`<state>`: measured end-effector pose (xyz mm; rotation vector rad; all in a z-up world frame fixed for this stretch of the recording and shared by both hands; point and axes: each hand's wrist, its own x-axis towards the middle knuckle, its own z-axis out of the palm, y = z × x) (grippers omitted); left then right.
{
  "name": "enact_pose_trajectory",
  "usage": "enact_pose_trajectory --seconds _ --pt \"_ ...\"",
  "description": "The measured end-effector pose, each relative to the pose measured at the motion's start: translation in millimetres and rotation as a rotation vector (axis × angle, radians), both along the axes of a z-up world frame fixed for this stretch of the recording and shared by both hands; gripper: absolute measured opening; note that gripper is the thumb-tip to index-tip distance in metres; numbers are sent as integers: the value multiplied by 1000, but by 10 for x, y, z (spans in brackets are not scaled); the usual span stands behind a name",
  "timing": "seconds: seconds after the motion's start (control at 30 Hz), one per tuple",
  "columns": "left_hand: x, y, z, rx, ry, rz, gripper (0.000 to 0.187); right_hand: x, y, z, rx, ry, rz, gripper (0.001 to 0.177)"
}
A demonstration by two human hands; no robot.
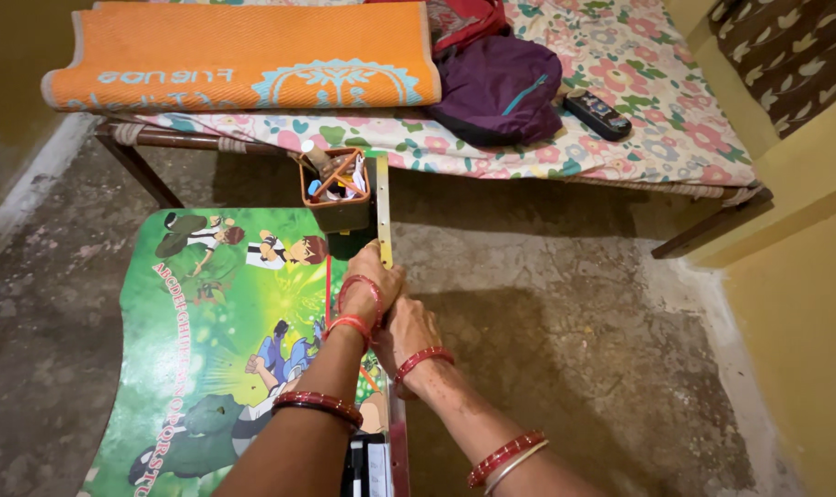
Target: The person assembles a themed children's desk by aligning wooden panels, fitting parts of a frame together, and checking measurements using a yellow tape measure.
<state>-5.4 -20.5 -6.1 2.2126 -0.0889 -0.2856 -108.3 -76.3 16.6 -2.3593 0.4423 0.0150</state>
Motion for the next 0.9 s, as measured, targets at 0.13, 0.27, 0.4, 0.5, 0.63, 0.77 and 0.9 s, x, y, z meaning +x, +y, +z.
enact_pose_trajectory --seconds 0.13,0.27,0.4,0.5,0.63,0.77,0.9 --pt "-53 -80 100 11 60 8 47 -23 -63 44 86 -11 -18 28" --pt "-63 -35 97 -9 42 -26 44 -30 -48 6 44 -14 -18 29" --pt "-55 -31 11 -80 4 -26 46 -16 -65 -74 31 13 -26 37" --pt "-44 -51 3 -77 23 -12 48 11 -104 -129 88 18 -28 35" --pt "-35 -23 -3 -85 0 -37 47 -4 -65 -54 71 8 -21 38" --pt "-1 -53 -70 -87 0 -32 48 0 -86 71 71 67 5 43" --pt "55 -73 -131 -125 -22 -23 49 50 -143 -35 28 63 44 49"
